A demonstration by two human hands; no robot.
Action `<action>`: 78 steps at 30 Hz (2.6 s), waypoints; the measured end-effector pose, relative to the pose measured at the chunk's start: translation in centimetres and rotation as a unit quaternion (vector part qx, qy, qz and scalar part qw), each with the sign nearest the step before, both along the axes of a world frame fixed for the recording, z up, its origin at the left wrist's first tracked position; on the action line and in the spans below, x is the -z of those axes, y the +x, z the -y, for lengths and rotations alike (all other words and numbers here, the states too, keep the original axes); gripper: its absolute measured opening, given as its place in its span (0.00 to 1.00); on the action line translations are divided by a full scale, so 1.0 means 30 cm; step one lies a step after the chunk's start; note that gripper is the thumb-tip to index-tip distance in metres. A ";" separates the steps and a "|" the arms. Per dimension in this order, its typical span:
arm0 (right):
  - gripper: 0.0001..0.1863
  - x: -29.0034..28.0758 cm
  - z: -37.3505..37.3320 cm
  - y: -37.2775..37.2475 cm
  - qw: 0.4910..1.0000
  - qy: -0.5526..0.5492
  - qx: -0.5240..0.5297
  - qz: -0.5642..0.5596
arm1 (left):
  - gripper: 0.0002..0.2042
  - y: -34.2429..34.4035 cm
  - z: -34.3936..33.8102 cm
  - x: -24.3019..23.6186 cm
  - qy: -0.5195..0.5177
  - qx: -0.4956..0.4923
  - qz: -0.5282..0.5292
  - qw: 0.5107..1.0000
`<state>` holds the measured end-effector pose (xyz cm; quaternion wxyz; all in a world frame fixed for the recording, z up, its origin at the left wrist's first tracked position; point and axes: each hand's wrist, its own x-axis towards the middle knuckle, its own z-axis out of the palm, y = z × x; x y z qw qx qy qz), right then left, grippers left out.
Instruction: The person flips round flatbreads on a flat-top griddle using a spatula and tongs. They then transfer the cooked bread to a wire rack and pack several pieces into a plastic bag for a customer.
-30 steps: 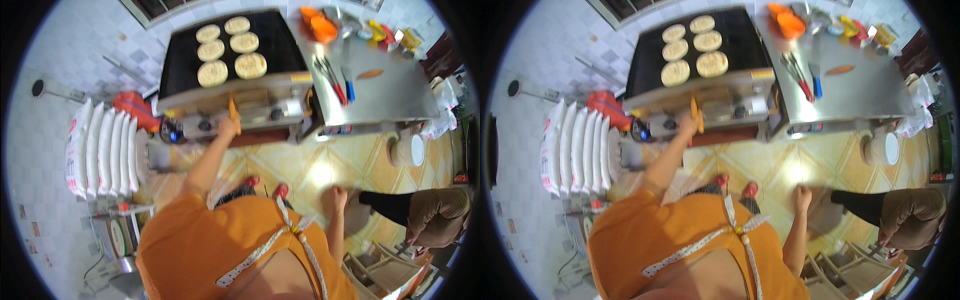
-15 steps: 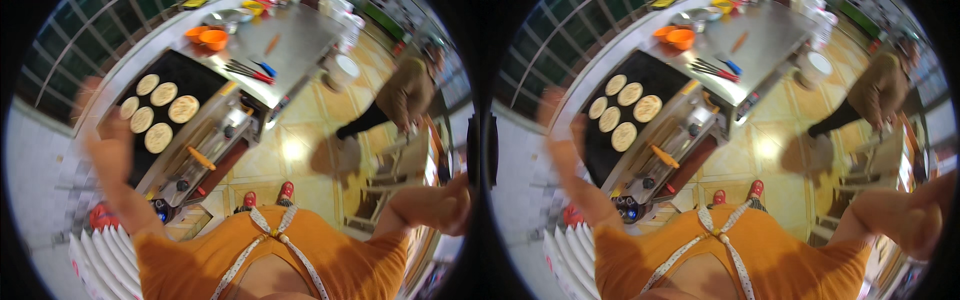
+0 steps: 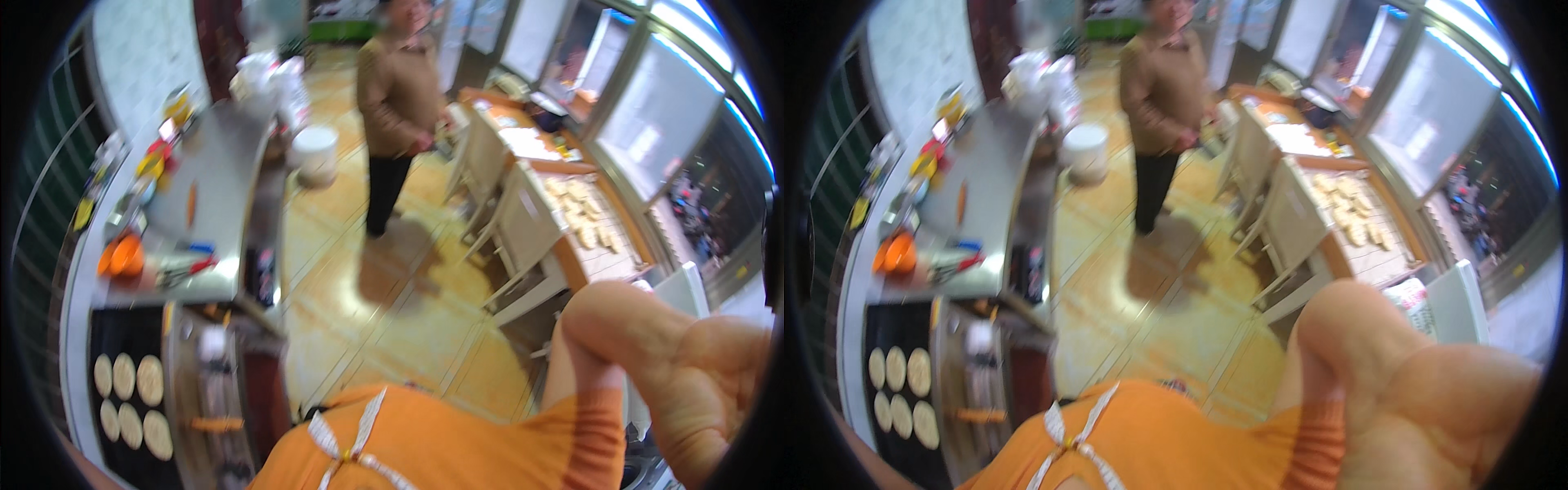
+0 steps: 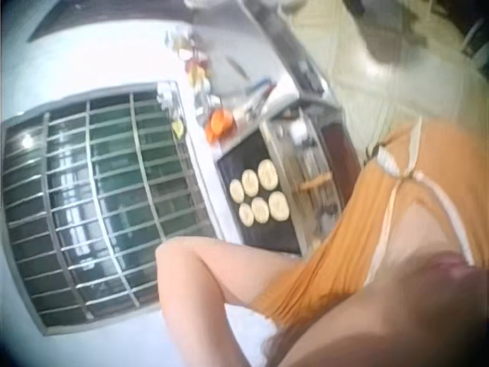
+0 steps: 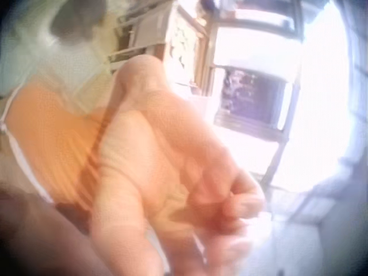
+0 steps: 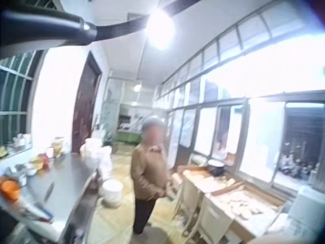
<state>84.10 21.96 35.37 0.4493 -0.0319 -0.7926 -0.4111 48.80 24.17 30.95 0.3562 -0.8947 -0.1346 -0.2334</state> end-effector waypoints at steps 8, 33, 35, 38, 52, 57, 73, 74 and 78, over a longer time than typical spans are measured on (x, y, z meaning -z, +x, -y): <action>0.15 0.092 0.003 0.375 0.981 0.045 0.114 -0.148 | 0.23 0.295 -0.251 0.005 0.033 0.039 0.030 0.998; 0.05 1.250 -1.154 -0.231 0.504 -0.823 0.015 -0.262 | 0.27 -0.103 -1.116 1.241 -0.324 -0.318 0.574 0.681; 0.06 1.228 -1.271 -0.339 0.488 -0.834 0.017 -0.257 | 0.26 -0.190 -1.236 1.249 -0.400 -0.230 0.676 0.575; 0.16 1.196 -1.421 -0.471 0.469 -0.863 -0.014 -0.188 | 0.31 -0.379 -1.407 1.141 -0.465 0.044 0.844 0.262; 0.34 1.366 -2.155 -0.608 0.368 -0.915 -0.108 -0.125 | 0.39 -0.533 -1.858 1.038 -0.457 0.253 0.845 0.116; 0.26 1.497 -2.627 -0.726 0.355 -0.908 -0.053 -0.216 | 0.39 -0.549 -2.091 1.095 -0.478 0.230 0.839 0.121; 0.22 2.224 -4.180 -0.805 0.228 -0.845 0.394 -0.278 | 0.27 -0.562 -3.700 1.558 -0.705 -0.105 0.674 0.193; 0.22 2.258 -4.242 -0.780 0.233 -0.846 0.403 -0.261 | 0.26 -0.556 -3.801 1.617 -0.708 -0.151 0.647 0.238; 0.23 2.392 -4.597 -0.722 0.262 -0.846 0.434 -0.167 | 0.22 -0.581 -4.226 1.973 -0.697 -0.353 0.499 0.374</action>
